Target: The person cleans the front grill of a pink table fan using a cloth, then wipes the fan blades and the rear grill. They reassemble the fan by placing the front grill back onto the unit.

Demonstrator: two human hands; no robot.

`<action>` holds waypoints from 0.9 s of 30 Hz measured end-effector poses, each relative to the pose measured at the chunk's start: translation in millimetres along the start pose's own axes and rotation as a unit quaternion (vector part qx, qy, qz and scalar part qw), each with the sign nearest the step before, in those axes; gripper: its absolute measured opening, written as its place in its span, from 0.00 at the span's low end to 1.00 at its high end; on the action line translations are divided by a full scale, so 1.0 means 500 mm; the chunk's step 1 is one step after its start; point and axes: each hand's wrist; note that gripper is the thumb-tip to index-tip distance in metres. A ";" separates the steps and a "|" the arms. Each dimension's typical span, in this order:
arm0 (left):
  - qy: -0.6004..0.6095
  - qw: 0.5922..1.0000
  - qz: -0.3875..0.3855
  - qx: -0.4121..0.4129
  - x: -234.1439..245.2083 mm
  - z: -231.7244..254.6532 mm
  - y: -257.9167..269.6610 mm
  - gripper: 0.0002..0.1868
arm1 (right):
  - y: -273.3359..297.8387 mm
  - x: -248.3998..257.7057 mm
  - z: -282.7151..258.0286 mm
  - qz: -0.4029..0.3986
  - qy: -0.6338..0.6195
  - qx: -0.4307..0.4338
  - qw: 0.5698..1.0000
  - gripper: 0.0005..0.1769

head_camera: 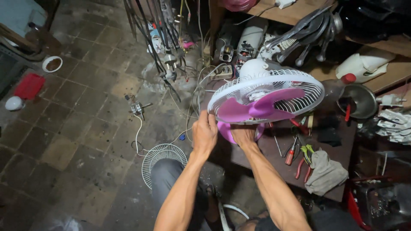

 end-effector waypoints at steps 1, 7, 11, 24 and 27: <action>0.000 1.000 0.001 -0.002 0.000 0.003 -0.009 0.11 | -0.005 0.010 -0.007 0.002 -0.001 0.000 1.000 0.29; 0.004 1.000 0.011 0.016 0.020 0.044 -0.028 0.13 | 0.001 0.056 -0.037 -0.011 -0.059 -0.037 0.997 0.32; 0.047 0.999 0.009 0.020 0.043 0.043 -0.018 0.17 | 0.032 0.091 -0.036 -0.014 -0.092 -0.062 0.994 0.35; -0.057 0.881 0.248 0.398 0.375 -0.337 0.395 0.48 | 0.582 -0.098 0.054 -0.196 -0.203 0.228 0.932 0.23; -0.011 0.900 0.163 0.405 0.338 -0.513 0.582 0.43 | 0.547 -0.085 0.040 -0.101 -0.179 0.292 0.934 0.06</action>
Point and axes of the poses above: each hand's wrist, its own y-axis away from the middle knuckle, its own x-axis out of the back of the hand, z = x × y, and after that the axes turned 6 degrees about y, right-handed
